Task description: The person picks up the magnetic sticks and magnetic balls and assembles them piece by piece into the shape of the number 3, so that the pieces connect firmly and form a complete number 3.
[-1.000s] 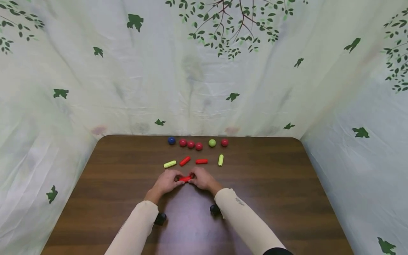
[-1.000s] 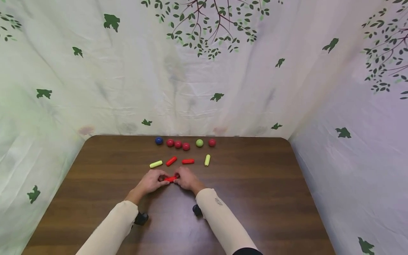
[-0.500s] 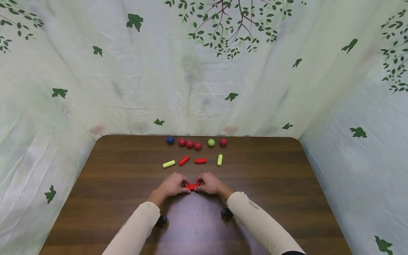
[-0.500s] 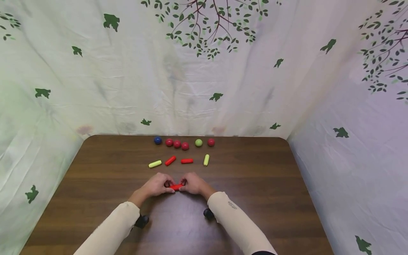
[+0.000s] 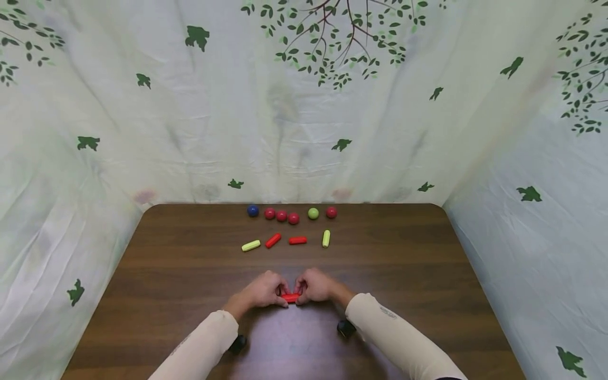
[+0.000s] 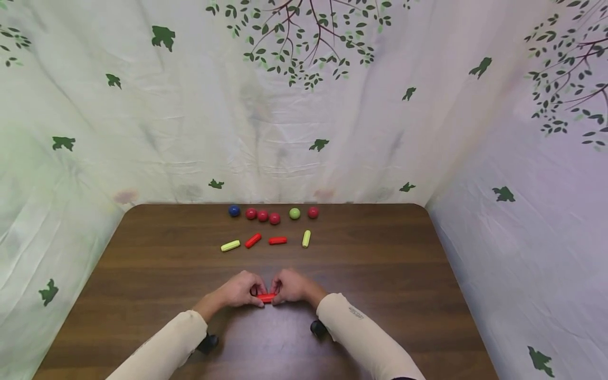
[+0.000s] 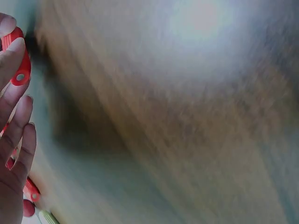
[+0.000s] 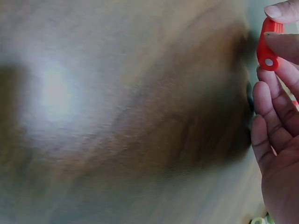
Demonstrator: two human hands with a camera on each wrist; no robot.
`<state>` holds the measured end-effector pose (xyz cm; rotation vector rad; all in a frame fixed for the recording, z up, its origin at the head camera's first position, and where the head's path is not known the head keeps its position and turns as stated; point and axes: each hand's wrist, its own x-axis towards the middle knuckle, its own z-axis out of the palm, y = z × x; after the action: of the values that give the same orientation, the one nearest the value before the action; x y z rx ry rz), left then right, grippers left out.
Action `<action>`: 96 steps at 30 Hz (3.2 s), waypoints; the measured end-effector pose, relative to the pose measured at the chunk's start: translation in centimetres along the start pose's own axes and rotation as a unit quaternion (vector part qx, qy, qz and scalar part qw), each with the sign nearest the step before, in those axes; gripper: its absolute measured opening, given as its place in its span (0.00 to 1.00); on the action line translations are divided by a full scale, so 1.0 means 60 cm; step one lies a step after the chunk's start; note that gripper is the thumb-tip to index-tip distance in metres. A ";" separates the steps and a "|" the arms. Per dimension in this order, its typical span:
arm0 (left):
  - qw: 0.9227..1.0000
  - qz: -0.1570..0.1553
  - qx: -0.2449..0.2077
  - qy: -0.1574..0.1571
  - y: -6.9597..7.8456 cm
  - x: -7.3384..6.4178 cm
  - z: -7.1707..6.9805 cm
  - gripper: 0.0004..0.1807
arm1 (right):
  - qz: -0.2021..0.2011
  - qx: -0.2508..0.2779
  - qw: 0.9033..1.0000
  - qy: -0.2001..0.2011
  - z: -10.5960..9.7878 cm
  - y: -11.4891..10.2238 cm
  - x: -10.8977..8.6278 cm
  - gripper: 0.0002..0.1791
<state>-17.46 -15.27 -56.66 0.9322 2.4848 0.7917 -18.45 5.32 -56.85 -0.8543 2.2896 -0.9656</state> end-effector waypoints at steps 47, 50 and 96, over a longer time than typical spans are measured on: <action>0.996 -0.011 -0.081 0.039 0.028 -0.020 0.060 0.11 | 0.001 -0.053 0.998 -0.030 0.023 0.018 -0.040 0.10; 0.995 -0.001 -0.090 0.041 0.027 -0.022 0.059 0.11 | 0.003 -0.054 0.998 -0.028 0.023 0.017 -0.041 0.10; 0.991 -0.032 -0.123 0.037 0.016 -0.024 0.061 0.10 | -0.016 -0.014 1.000 -0.013 0.023 0.024 -0.046 0.10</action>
<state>-14.09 -14.29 -58.70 0.7433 2.3944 1.0997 -16.20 7.45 -58.23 -0.9134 2.2783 -0.9330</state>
